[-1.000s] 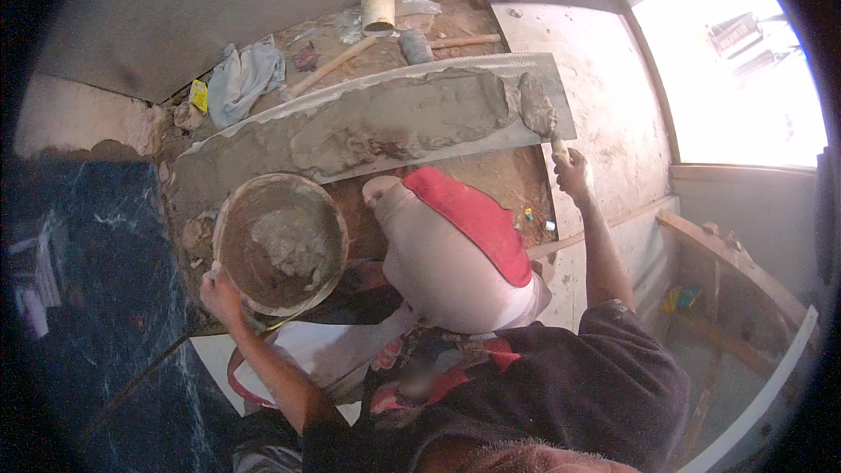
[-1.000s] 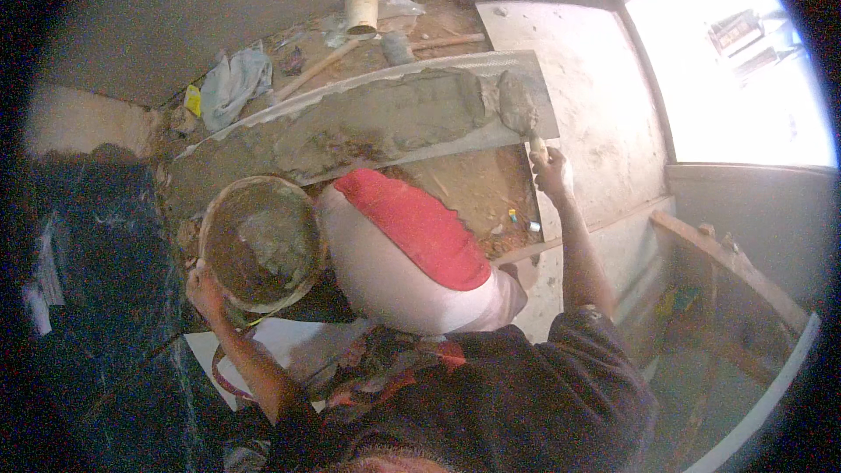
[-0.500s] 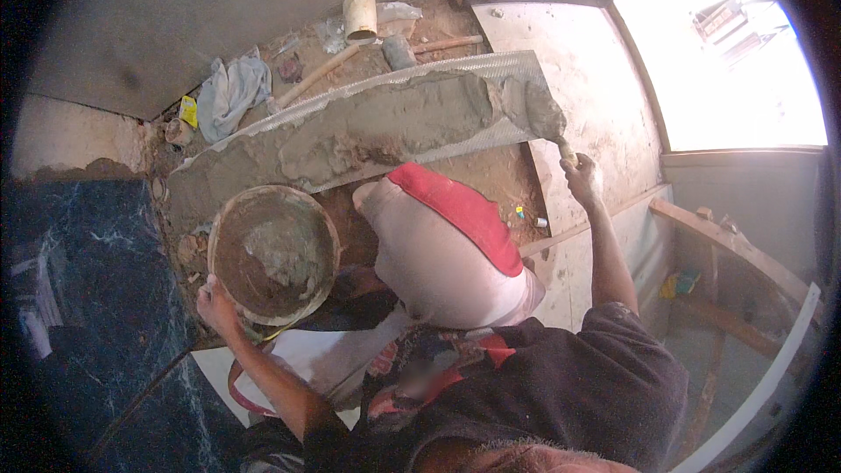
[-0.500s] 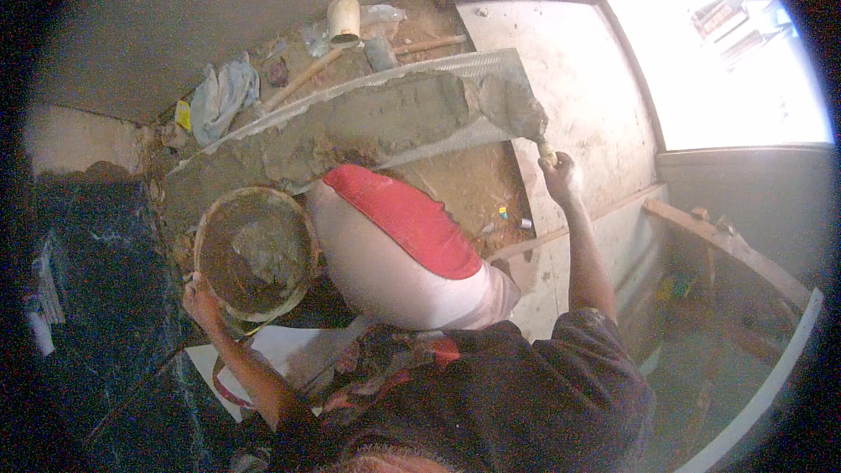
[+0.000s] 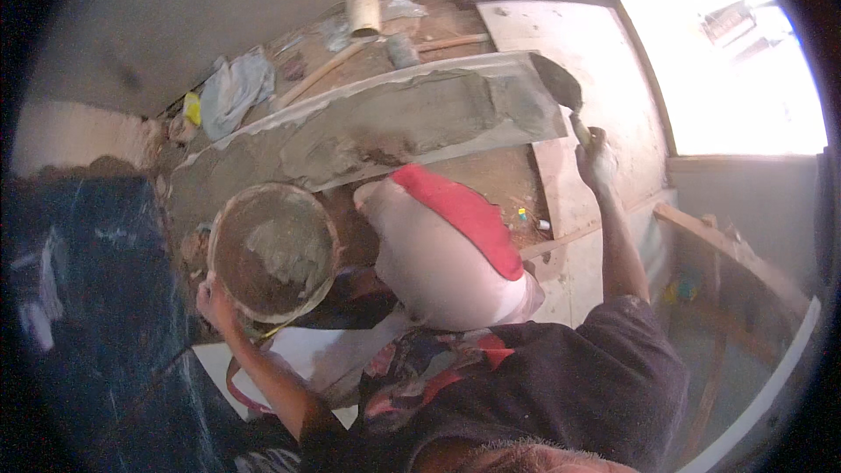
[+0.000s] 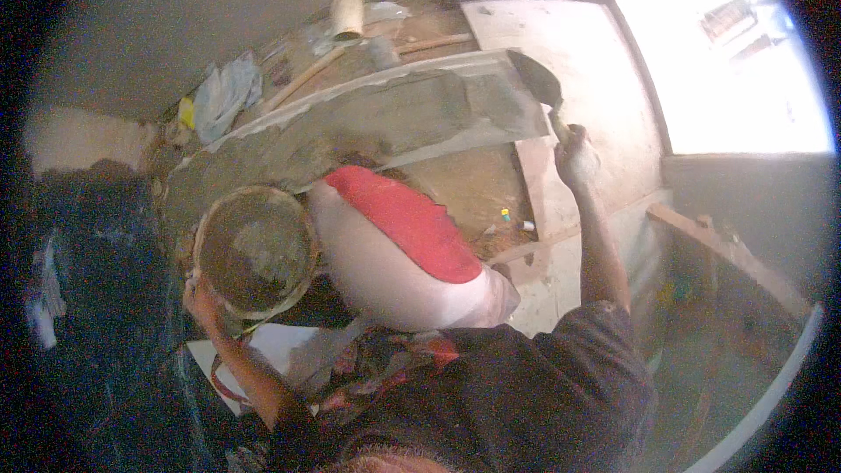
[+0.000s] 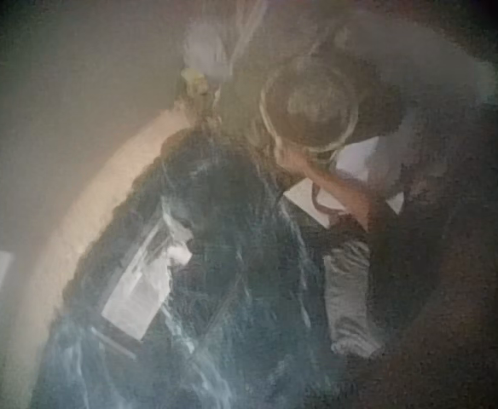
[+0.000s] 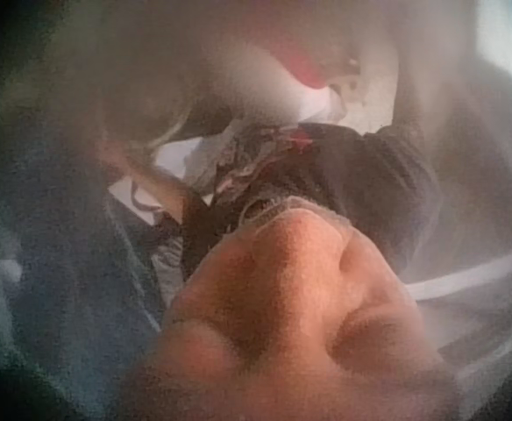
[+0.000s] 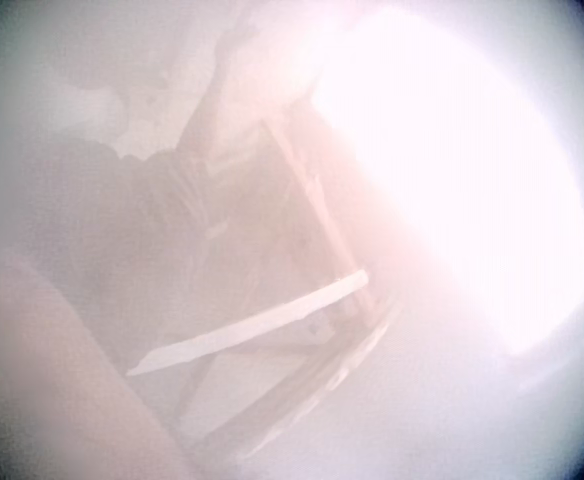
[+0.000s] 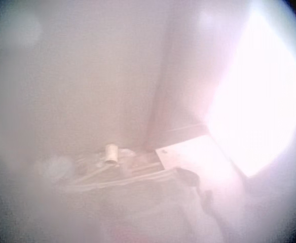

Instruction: The person applies mortar to a tile using a trowel. They scoop mortar from a bucket and spread it evenly across the back of the tile while sitting on the floor.

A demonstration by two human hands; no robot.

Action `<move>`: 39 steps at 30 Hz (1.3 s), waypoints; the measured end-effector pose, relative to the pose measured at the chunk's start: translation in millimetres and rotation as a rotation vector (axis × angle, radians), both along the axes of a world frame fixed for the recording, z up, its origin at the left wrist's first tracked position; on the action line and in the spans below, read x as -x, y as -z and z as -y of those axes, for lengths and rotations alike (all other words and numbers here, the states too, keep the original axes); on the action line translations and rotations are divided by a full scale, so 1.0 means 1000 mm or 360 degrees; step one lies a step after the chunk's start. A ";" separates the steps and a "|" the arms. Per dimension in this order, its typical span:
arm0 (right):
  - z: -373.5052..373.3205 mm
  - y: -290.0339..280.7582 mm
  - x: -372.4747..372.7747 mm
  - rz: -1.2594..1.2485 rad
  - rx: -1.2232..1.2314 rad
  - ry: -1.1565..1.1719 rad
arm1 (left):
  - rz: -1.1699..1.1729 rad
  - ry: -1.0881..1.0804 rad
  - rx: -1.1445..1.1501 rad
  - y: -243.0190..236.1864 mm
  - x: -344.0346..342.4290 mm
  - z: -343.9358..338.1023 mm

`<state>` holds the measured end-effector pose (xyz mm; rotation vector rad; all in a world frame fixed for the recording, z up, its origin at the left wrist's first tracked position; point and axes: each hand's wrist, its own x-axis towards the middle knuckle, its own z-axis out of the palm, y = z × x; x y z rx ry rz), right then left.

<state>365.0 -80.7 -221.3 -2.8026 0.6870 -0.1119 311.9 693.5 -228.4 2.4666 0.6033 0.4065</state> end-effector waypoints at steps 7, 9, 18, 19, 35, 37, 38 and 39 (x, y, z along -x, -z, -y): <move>-0.063 -0.010 -0.029 0.0502 -0.0428 -0.0659 | -0.0185 -0.0225 -0.0164 -0.030 -0.021 0.030; -0.114 -0.035 -0.044 0.0481 -0.0744 -0.0839 | -0.0281 -0.0178 -0.0217 -0.024 -0.026 0.027; -0.296 -0.009 -0.120 -0.0559 0.0048 -0.1781 | -0.0534 -0.0226 0.0022 -0.032 -0.031 0.049; -0.319 -0.015 -0.118 -0.0630 0.0076 -0.1878 | -0.0536 -0.0182 0.0100 -0.039 -0.033 0.055; -0.449 -0.008 -0.076 -0.1585 -0.0783 -0.2300 | -0.0170 -0.0365 0.0028 -0.037 -0.009 0.099; -0.444 -0.031 -0.079 -0.1600 -0.0751 -0.2428 | -0.0186 -0.0271 0.0098 -0.035 -0.018 0.093; -0.444 -0.043 -0.081 -0.1673 -0.0813 -0.2307 | -0.0204 -0.0258 0.0112 -0.034 -0.018 0.089; -0.444 -0.054 -0.082 -0.1745 -0.0880 -0.2193 | -0.0201 -0.0265 0.0109 -0.036 -0.018 0.088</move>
